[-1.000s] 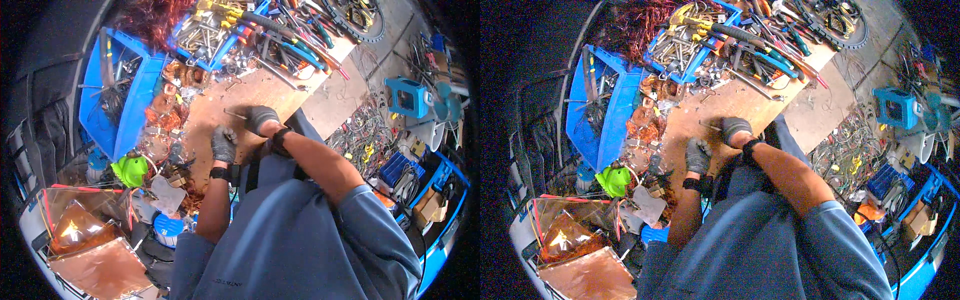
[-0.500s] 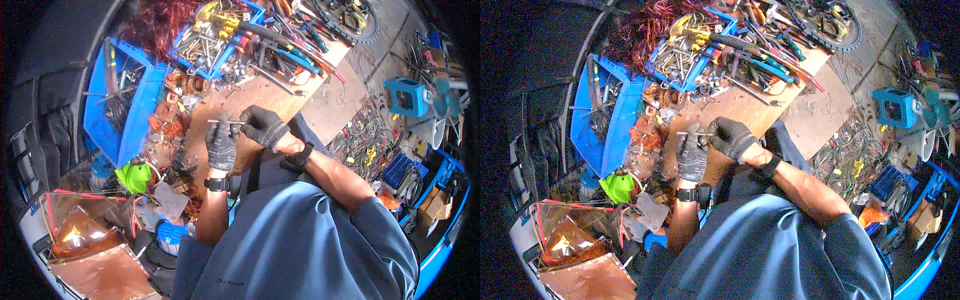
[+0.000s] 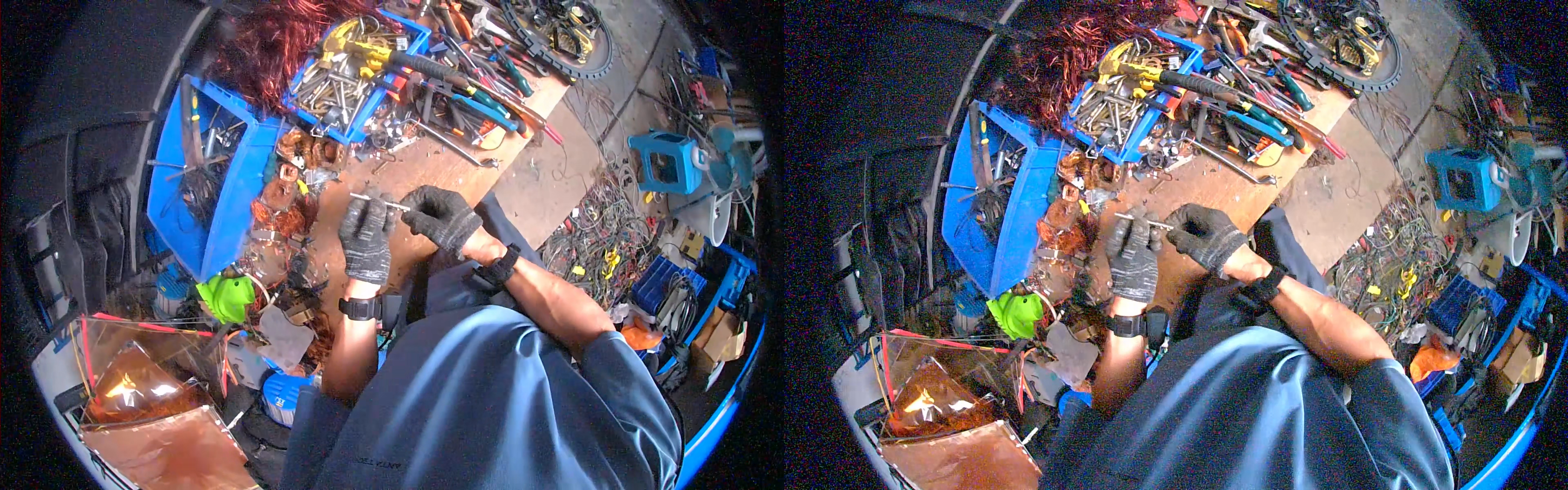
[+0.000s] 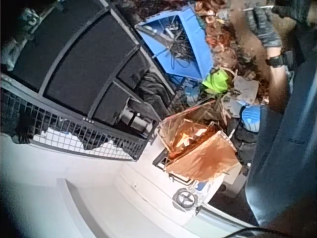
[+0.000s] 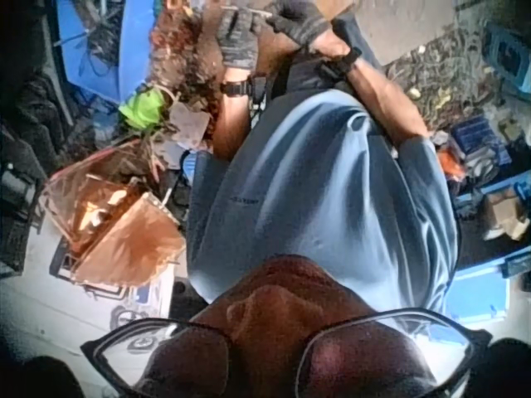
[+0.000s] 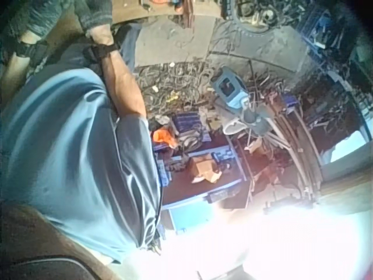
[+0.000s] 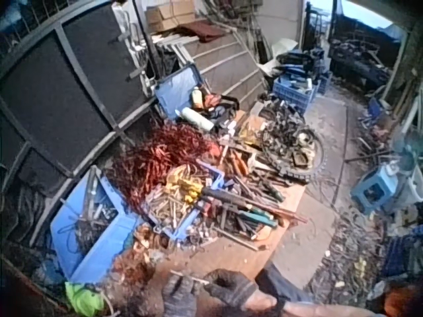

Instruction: Disassembling and removing small components from a circular mechanical housing using a screwdriver and pliers.

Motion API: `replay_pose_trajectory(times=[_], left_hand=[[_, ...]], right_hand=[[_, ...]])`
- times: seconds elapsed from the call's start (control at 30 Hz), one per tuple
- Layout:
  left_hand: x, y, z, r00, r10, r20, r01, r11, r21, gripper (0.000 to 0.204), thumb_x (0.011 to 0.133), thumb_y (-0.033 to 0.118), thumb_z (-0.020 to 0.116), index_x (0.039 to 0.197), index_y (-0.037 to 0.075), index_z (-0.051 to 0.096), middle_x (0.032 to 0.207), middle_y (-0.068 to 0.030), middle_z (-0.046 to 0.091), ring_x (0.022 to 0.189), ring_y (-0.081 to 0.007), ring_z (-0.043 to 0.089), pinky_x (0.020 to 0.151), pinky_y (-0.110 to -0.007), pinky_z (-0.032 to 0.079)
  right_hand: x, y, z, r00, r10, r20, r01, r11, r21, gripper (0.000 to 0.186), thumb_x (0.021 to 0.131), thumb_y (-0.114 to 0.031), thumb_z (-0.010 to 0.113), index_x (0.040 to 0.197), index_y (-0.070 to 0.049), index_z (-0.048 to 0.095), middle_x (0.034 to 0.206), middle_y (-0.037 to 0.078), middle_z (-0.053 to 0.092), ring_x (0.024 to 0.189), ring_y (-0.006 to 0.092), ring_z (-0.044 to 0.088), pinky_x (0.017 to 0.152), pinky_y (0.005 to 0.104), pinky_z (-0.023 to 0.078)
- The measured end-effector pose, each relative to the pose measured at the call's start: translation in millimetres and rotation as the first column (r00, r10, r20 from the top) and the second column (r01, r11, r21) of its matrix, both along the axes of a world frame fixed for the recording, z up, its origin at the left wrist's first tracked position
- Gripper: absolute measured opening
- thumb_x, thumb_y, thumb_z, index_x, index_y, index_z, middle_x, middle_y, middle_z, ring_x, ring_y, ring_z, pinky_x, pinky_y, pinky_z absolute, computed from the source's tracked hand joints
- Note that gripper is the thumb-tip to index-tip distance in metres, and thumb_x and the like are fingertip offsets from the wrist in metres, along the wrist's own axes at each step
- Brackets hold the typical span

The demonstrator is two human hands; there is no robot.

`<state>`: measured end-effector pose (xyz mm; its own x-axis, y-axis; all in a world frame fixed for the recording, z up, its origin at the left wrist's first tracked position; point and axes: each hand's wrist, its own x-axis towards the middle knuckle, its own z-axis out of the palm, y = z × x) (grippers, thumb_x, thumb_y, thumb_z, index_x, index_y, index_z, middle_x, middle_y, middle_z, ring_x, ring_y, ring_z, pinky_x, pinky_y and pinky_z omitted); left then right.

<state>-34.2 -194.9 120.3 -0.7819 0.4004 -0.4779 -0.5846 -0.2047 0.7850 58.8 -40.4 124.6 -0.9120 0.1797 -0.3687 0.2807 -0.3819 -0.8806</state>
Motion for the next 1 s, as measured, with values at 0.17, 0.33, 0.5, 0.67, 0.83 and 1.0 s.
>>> replay_pose_trajectory(times=[0.17, 0.33, 0.5, 0.67, 0.83, 1.0], left_hand=[[1, -1, -3, 0.984, -0.129, -0.119, 0.109, 0.981, -0.163, 0.019, 0.097, 0.009, 0.067, 0.115, 0.004, 0.067, 0.097, -0.0006, 0.067, 0.081, -0.0085, 0.060, 0.067, -0.024, 0.049], [3, 5, -12, 0.981, -0.161, -0.109, 0.125, 0.953, -0.277, 0.012, 0.096, 0.018, 0.067, 0.100, 0.007, 0.069, 0.078, 0.0030, 0.061, 0.067, -0.0078, 0.056, 0.061, -0.024, 0.047], [-11, -1, -43, 0.977, -0.203, 0.067, 0.214, 0.910, -0.355, 0.015, 0.100, 0.023, 0.060, 0.093, 0.014, 0.068, 0.075, 0.0045, 0.059, 0.065, -0.0072, 0.056, 0.059, -0.025, 0.046], [-90, -3, -72, 0.949, -0.276, -0.150, 0.210, 0.913, -0.351, 0.015, 0.100, 0.022, 0.059, 0.091, 0.013, 0.067, 0.077, 0.0064, 0.059, 0.066, -0.0086, 0.052, 0.057, -0.026, 0.043], [-183, 25, -17, 0.847, -0.327, -0.420, 0.037, 0.823, -0.567, 0.020, 0.097, 0.024, 0.067, 0.093, 0.006, 0.072, 0.079, 0.0000, 0.063, 0.073, -0.0137, 0.052, 0.066, -0.033, 0.045], [-246, 54, 36, 0.393, -0.820, -0.416, -0.074, 0.423, -0.903, 0.033, 0.096, 0.032, 0.065, 0.084, 0.002, 0.066, 0.072, -0.0069, 0.059, 0.065, -0.0126, 0.051, 0.060, -0.036, 0.043]], right_hand=[[0, -1, 0, 0.999, -0.010, 0.040, 0.008, 0.999, 0.038, 0.015, 0.098, -0.018, 0.066, 0.102, -0.003, 0.066, 0.083, -0.001, 0.062, 0.075, 0.0088, 0.057, 0.069, 0.0264, 0.050], [0, 1, -8, 0.995, 0.073, 0.074, -0.077, 0.996, 0.053, 0.015, 0.096, -0.015, 0.068, 0.104, -0.002, 0.066, 0.089, 0.003, 0.069, 0.083, 0.0113, 0.062, 0.076, 0.0299, 0.053], [4, 5, -18, 0.990, 0.117, 0.084, -0.126, 0.986, 0.107, 0.021, 0.094, -0.019, 0.072, 0.105, -0.002, 0.067, 0.089, 0.004, 0.069, 0.081, 0.0121, 0.062, 0.075, 0.0301, 0.053], [7, 12, -29, 0.980, 0.006, 0.198, -0.033, 0.991, 0.131, 0.026, 0.094, -0.026, 0.072, 0.101, -0.002, 0.066, 0.081, 0.005, 0.067, 0.074, 0.0125, 0.061, 0.068, 0.0312, 0.052], [13, 21, -28, 0.974, -0.022, 0.226, -0.029, 0.975, 0.220, 0.024, 0.096, -0.025, 0.069, 0.101, -0.002, 0.065, 0.080, 0.006, 0.066, 0.069, 0.0137, 0.063, 0.065, 0.0308, 0.053], [19, 24, -28, 0.973, -0.072, 0.218, 0.019, 0.972, 0.236, 0.024, 0.097, -0.025, 0.068, 0.103, -0.001, 0.066, 0.081, 0.006, 0.067, 0.069, 0.0136, 0.063, 0.066, 0.0311, 0.053]])
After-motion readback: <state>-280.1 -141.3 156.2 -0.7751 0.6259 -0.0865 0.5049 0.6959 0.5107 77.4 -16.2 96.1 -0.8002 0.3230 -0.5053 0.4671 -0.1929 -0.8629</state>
